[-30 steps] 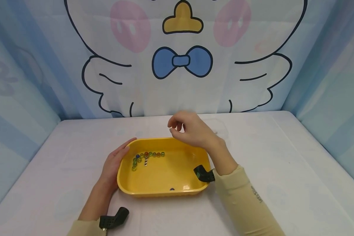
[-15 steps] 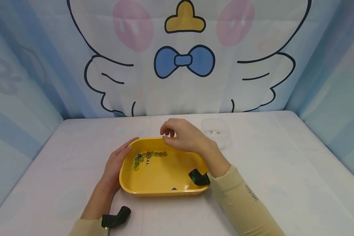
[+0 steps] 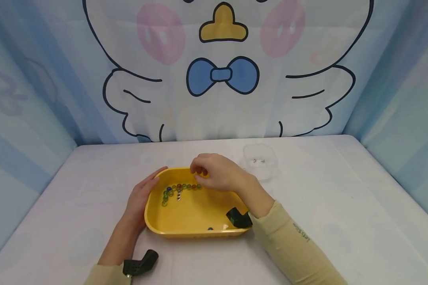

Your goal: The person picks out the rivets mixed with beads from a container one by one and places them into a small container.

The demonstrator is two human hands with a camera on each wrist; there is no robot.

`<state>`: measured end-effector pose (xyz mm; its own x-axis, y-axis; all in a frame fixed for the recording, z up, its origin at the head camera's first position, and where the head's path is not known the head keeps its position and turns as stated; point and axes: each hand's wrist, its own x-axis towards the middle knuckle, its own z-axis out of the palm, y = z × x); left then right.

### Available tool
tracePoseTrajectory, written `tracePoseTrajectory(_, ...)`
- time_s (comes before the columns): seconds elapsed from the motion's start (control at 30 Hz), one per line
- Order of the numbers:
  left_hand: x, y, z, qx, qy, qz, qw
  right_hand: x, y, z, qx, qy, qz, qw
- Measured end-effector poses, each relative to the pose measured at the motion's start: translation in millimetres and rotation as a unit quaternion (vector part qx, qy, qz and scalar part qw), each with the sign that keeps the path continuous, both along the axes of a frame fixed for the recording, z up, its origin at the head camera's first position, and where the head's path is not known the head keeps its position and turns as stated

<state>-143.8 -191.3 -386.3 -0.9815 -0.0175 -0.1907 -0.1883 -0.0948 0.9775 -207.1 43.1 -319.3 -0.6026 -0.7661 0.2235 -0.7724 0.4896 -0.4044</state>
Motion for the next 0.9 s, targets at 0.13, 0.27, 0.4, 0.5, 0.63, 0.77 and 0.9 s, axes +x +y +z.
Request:
tracePoseTrajectory(0.13, -0.4, 0, 0.2, -0.001, 0.000, 0.000, 1.0000, -0.4, -2, -2.6, 0.005, -0.011, 0.019, 1.000)
tracePoseTrajectory(0.27, -0.2, 0, 0.2, -0.007, -0.002, 0.003, 1.0000, -0.9, -7, -5.5, 0.020, -0.026, 0.041, 0.999)
tracePoseTrajectory(0.4, 0.3, -1, 0.1, -0.011, -0.001, 0.003, 0.9999, -0.6, -11, -8.4, 0.029, -0.044, 0.055, 0.997)
tracePoseTrajectory(0.5, 0.6, 0, 0.3, -0.011, 0.003, 0.000, 0.9999, -0.9, -14, -11.1, 0.032, -0.060, 0.066, 0.996)
tracePoseTrajectory(0.63, 1.0, 0, 0.5, -0.008, 0.006, -0.002, 0.9999, -1.7, -18, -14.9, 0.041, -0.076, 0.081, 0.993)
tracePoseTrajectory(0.77, 0.6, 0, -0.3, -0.005, 0.004, -0.003, 1.0000, -1.7, -21, -18.1, 0.061, -0.073, 0.089, 0.991)
tracePoseTrajectory(0.9, 0.4, 0, -0.8, -0.005, 0.006, -0.006, 0.9999, -1.0, -24, -21.2, 0.083, -0.063, 0.093, 0.990)
